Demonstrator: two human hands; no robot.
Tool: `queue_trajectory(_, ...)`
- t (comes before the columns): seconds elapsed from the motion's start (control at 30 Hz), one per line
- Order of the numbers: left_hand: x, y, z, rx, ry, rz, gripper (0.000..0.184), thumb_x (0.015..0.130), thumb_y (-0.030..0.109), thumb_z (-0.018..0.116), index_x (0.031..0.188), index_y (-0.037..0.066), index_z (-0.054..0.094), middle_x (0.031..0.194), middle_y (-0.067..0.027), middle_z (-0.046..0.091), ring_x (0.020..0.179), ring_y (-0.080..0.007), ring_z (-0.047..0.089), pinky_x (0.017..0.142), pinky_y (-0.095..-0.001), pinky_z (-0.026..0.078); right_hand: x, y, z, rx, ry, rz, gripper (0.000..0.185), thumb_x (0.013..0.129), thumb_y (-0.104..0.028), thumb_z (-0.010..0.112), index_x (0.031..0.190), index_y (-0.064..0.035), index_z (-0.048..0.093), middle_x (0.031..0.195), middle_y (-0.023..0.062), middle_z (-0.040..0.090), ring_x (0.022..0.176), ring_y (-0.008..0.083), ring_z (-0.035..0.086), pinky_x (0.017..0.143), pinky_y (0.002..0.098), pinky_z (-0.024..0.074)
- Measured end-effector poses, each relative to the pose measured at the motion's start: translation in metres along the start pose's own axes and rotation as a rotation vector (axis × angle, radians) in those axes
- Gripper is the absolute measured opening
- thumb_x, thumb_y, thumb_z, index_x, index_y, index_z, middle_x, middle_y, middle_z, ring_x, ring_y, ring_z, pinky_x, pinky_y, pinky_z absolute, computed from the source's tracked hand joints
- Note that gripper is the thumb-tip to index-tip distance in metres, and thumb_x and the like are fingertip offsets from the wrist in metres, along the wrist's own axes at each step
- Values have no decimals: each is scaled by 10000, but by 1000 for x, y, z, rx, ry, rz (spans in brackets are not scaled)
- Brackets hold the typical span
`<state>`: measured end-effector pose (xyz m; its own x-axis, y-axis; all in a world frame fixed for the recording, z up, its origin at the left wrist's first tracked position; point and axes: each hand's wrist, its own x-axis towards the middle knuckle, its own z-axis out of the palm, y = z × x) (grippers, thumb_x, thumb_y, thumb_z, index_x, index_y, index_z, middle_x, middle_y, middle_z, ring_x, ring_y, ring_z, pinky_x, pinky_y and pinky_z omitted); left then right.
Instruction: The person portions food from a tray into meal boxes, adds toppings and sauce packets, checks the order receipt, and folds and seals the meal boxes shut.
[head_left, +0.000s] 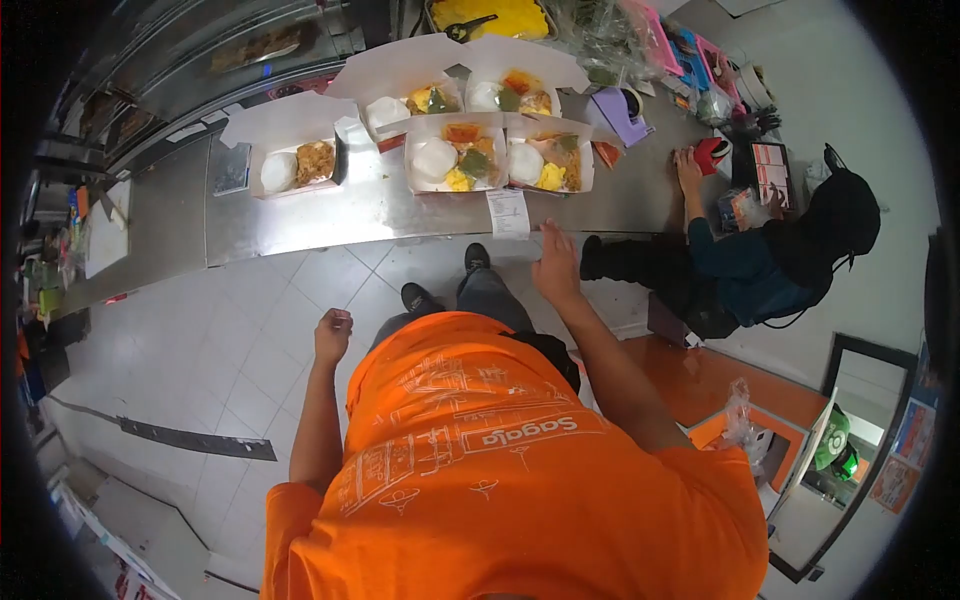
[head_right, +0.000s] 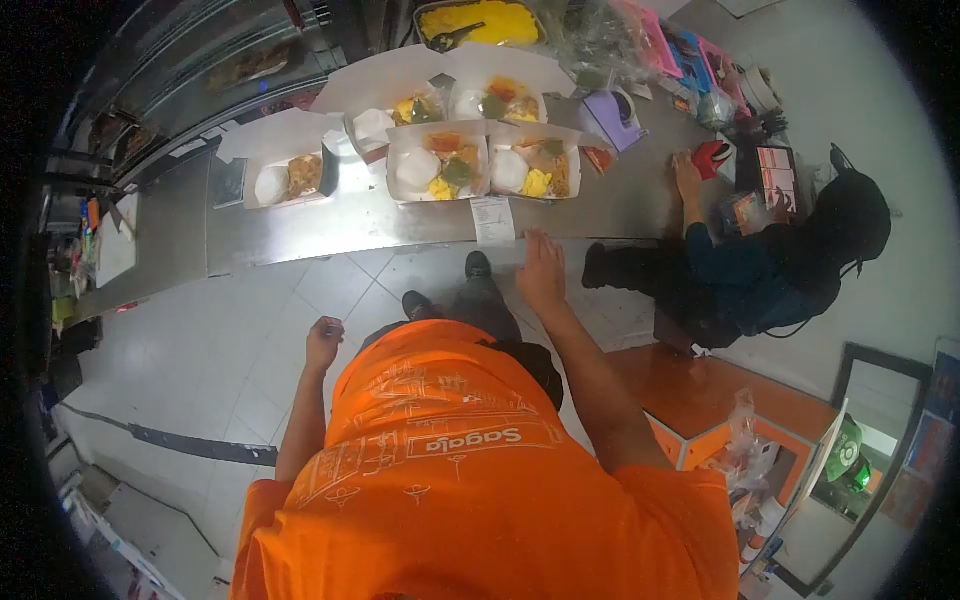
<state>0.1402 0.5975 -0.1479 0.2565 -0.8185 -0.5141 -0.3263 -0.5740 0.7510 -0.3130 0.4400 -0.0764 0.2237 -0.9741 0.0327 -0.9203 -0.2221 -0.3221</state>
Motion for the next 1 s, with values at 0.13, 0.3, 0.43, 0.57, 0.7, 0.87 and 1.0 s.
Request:
queue_trajectory(0.13, -4, 61, 10, 514, 346, 535, 647, 818, 103, 728, 1400, 50, 450, 1469, -233, 400, 1348, -419, 391, 1073, -532, 352, -2, -17, -23, -262, -138, 208, 1025, 728, -139, 777, 1571, -71, 198, 1634, 205, 154, 1501, 470, 106, 1158, 655, 186)
queue_trajectory(0.3, 16, 154, 25, 873, 190, 459, 1067, 786, 249, 790, 1600, 115, 113, 1657, -216, 24, 1513, -472, 21, 1147, -691, 148, -3, 26, -8, -232, -375, 212, 1218, 708, -206, 823, 1608, -163, 3, 1660, 190, -83, 1503, 496, -77, 1113, 749, 123)
queue_trajectory(0.43, 40, 156, 32, 1105, -50, 332, 1252, 727, 398, 835, 1608, 124, -12, 1652, -235, -70, 1505, -497, -57, 1121, -744, 134, 2, 37, -5, -158, -510, 211, 1319, 676, -261, 855, 1599, -163, -82, 1643, 212, -167, 1474, 533, -162, 1112, 743, 134)
queue_trajectory(0.57, 58, 171, 31, 1166, -316, 132, 1394, 698, 530, 838, 1580, 118, -160, 1592, -286, -260, 1425, -570, -242, 1093, -752, 204, 8, 40, 4, -110, -523, 202, 1371, 659, -301, 871, 1586, -131, -125, 1616, 256, -215, 1433, 579, -221, 1112, 737, 143)
queue_trajectory(0.7, 65, 179, 28, 1167, -428, 48, 1435, 691, 578, 827, 1557, 117, -221, 1551, -284, -345, 1379, -575, -323, 1083, -752, 227, 13, 45, 10, -182, -617, 219, 1434, 658, -362, 875, 1556, -86, -208, 1570, 305, -289, 1375, 611, -308, 1123, 724, 119)
queue_trajectory(0.87, 63, 178, 29, 1179, -421, 61, 1445, 687, 593, 821, 1550, 119, -236, 1543, -275, -366, 1369, -569, -345, 1082, -749, 234, 12, 45, 14, -224, -620, 232, 1467, 655, -396, 878, 1538, -70, -248, 1557, 308, -316, 1356, 612, -338, 1142, 701, 103)
queue_trajectory(1.0, 59, 178, 28, 1166, -399, 83, 1452, 679, 597, 823, 1551, 119, -235, 1548, -273, -361, 1376, -564, -340, 1080, -744, 248, 8, 43, 8, -179, -561, 212, 1431, 655, -342, 884, 1562, -100, -195, 1585, 280, -280, 1391, 595, -293, 1142, 696, 146)
